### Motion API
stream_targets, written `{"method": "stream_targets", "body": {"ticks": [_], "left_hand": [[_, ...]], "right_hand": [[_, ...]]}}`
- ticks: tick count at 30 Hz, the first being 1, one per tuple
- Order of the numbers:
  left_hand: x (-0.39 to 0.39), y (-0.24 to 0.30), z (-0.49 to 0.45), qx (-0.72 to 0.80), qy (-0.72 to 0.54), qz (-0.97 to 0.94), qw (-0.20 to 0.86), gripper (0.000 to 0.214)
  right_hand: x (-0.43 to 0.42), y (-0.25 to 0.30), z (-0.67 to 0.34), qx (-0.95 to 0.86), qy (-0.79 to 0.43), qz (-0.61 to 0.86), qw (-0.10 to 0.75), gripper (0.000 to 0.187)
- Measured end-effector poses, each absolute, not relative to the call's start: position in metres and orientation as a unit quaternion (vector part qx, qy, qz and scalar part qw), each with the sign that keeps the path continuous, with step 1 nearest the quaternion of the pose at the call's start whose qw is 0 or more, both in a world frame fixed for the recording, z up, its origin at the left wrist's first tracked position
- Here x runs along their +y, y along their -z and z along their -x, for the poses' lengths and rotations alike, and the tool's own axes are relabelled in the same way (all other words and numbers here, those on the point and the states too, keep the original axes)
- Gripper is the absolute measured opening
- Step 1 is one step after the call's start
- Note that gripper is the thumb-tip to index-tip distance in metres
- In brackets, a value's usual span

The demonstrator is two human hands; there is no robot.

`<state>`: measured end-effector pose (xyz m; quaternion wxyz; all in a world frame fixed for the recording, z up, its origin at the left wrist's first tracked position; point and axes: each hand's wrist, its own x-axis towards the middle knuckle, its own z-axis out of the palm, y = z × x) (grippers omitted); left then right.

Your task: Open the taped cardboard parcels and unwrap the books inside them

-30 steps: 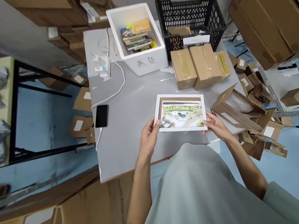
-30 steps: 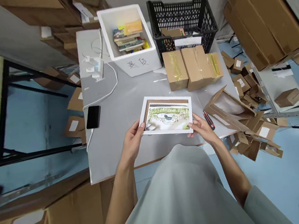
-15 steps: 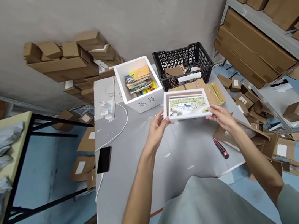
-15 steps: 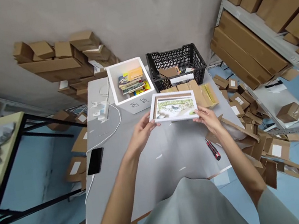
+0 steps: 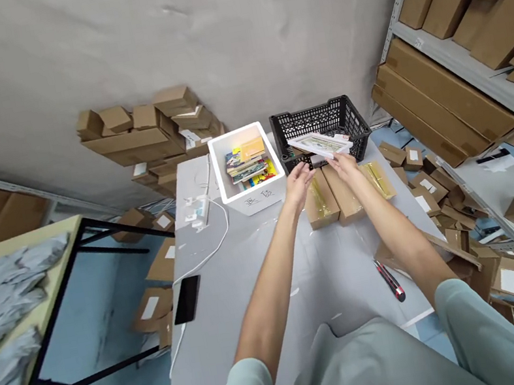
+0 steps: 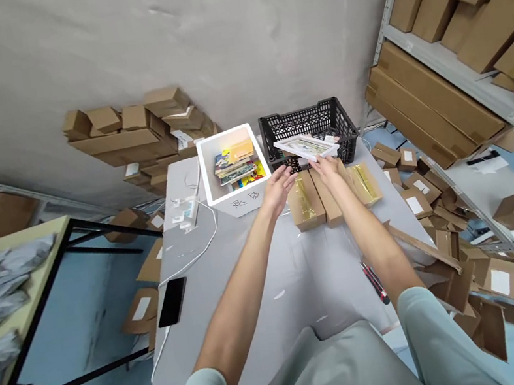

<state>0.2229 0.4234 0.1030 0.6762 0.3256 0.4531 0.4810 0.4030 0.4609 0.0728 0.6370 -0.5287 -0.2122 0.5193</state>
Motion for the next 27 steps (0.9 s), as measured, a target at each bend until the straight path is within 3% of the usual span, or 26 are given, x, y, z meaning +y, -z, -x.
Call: {"method": "stream_targets", "body": {"ticks": [4, 8, 14, 18, 21, 25, 27], "left_hand": [[0.405, -0.088, -0.227, 0.459, -0.470, -0.356, 0.665, 0.052], [0.373, -0.068, -0.221, 0.478, -0.451, -0.381, 0.650, 0.050], [0.272, -0.024, -0.228, 0.490, -0.370, -0.405, 0.677, 0.056], [0.200, -0.003, -0.240, 0.485, -0.309, -0.417, 0.704, 0.065], [0.165, 0.005, -0.251, 0.480, -0.266, -0.430, 0.717, 0.067], [0.148, 0.008, -0.274, 0.483, -0.215, -0.452, 0.719, 0.075], [0.148, 0.009, -0.290, 0.485, -0.193, -0.458, 0.719, 0.081]], "right_hand": [[0.452, -0.068, -0.382, -0.214, -0.554, 0.518, 0.616, 0.025], [0.392, -0.061, -0.379, -0.250, -0.599, 0.509, 0.565, 0.022], [0.229, -0.050, -0.404, -0.310, -0.576, 0.553, 0.516, 0.050], [0.110, -0.051, -0.448, -0.326, -0.460, 0.632, 0.532, 0.053], [0.033, -0.052, -0.497, -0.292, -0.290, 0.739, 0.534, 0.052], [-0.044, -0.036, -0.559, -0.228, -0.010, 0.868, 0.440, 0.071], [-0.068, -0.022, -0.578, -0.208, -0.026, 0.894, 0.397, 0.084]]}}
